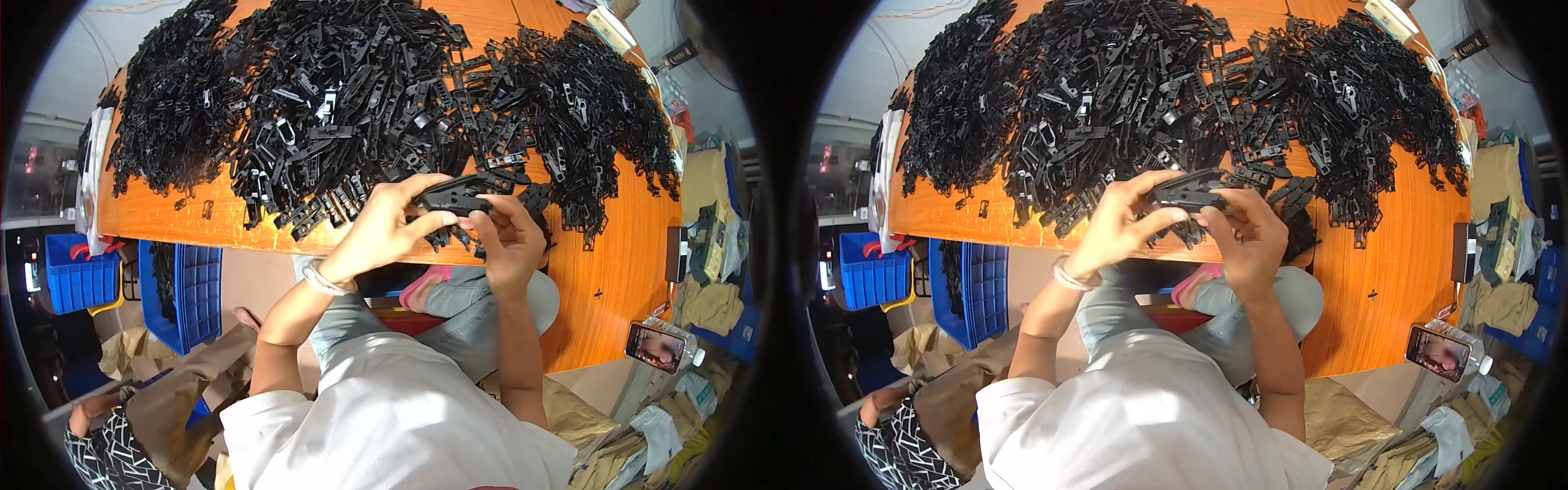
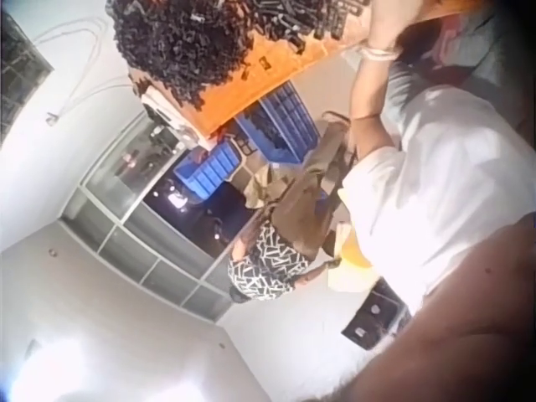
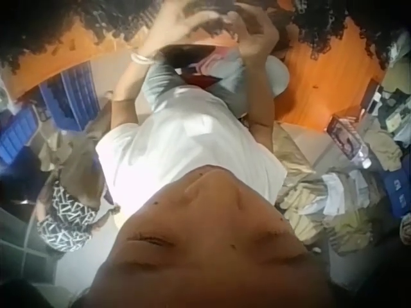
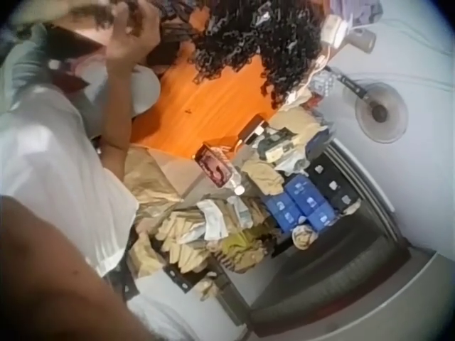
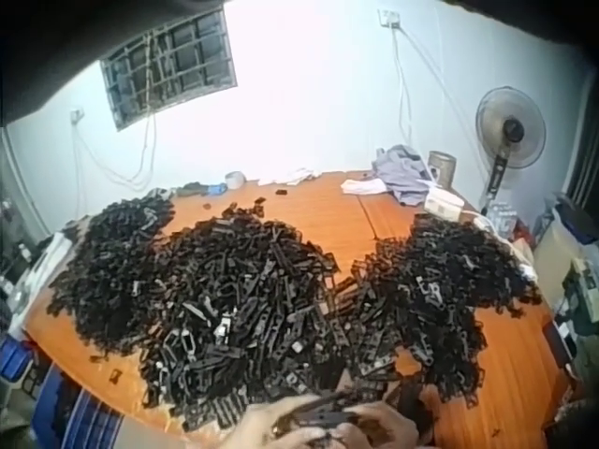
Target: Manually assembling small black plastic components by snapping them together at a factory workbench.
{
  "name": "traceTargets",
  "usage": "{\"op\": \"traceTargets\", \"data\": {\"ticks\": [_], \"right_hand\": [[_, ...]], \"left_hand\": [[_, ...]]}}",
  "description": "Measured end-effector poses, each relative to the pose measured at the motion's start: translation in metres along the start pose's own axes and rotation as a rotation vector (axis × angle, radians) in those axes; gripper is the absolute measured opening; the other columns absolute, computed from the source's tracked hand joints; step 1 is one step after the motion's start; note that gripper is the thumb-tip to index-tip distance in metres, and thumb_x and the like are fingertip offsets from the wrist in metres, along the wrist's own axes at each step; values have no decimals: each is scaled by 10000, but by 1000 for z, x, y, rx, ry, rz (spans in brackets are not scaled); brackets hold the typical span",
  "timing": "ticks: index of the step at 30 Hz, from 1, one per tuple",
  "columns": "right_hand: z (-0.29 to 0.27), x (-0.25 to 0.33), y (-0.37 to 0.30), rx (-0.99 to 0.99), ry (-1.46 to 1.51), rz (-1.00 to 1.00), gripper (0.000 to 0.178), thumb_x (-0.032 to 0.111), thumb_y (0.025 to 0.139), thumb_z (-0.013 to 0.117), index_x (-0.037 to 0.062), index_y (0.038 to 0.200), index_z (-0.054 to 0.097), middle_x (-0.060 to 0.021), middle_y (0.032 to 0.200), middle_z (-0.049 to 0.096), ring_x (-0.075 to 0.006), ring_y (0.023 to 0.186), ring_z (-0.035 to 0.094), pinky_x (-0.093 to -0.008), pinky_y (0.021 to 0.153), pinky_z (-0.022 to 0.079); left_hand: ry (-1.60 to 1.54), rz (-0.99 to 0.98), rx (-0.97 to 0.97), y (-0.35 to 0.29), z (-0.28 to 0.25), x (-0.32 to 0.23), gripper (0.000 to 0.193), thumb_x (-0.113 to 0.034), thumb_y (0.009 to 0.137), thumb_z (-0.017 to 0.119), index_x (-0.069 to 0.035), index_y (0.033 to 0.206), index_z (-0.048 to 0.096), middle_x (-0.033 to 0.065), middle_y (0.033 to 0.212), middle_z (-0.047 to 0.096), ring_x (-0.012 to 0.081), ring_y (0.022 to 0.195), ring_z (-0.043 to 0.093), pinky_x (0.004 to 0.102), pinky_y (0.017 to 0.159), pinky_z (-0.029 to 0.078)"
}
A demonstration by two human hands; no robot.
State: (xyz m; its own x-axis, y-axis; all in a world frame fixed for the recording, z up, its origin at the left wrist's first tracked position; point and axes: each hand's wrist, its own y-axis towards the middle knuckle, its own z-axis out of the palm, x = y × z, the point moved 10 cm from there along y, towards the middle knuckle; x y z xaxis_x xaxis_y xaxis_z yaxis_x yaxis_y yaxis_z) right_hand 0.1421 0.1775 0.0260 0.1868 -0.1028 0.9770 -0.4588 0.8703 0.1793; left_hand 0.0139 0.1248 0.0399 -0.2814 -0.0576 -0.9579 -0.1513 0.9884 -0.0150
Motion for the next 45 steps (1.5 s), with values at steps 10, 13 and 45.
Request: {"op": "traceTargets", "data": {"ticks": [10, 13, 45], "right_hand": [[26, -3, -1, 215, -181, 19, 285, -45, 743, 580, -26, 1026, 547, -88, 1016, 520, -139, 883, 530, -221, 759, 419], [23, -9, -2, 236, -258, 125, 220, -58, 738, 577, -37, 957, 580, -62, 882, 546, -117, 779, 534, -207, 686, 422], [10, -28, -52, 411, -339, 342, 96, -3, 792, 540, -45, 851, 603, -61, 792, 591, -100, 673, 582, -196, 572, 461]], "left_hand": [[107, 136, -101, -28, -10, 3, 321, -113, 733, 652, 28, 1008, 566, 126, 888, 631, 176, 799, 626, 266, 689, 482], [-121, 13, -57, -35, -6, 21, 307, -114, 749, 647, 25, 1012, 569, 99, 884, 636, 159, 792, 620, 263, 702, 478], [1107, -164, -1027, -167, -184, 83, 118, -113, 736, 611, -5, 765, 574, 108, 817, 528, 264, 656, 537, 337, 592, 437]]}}
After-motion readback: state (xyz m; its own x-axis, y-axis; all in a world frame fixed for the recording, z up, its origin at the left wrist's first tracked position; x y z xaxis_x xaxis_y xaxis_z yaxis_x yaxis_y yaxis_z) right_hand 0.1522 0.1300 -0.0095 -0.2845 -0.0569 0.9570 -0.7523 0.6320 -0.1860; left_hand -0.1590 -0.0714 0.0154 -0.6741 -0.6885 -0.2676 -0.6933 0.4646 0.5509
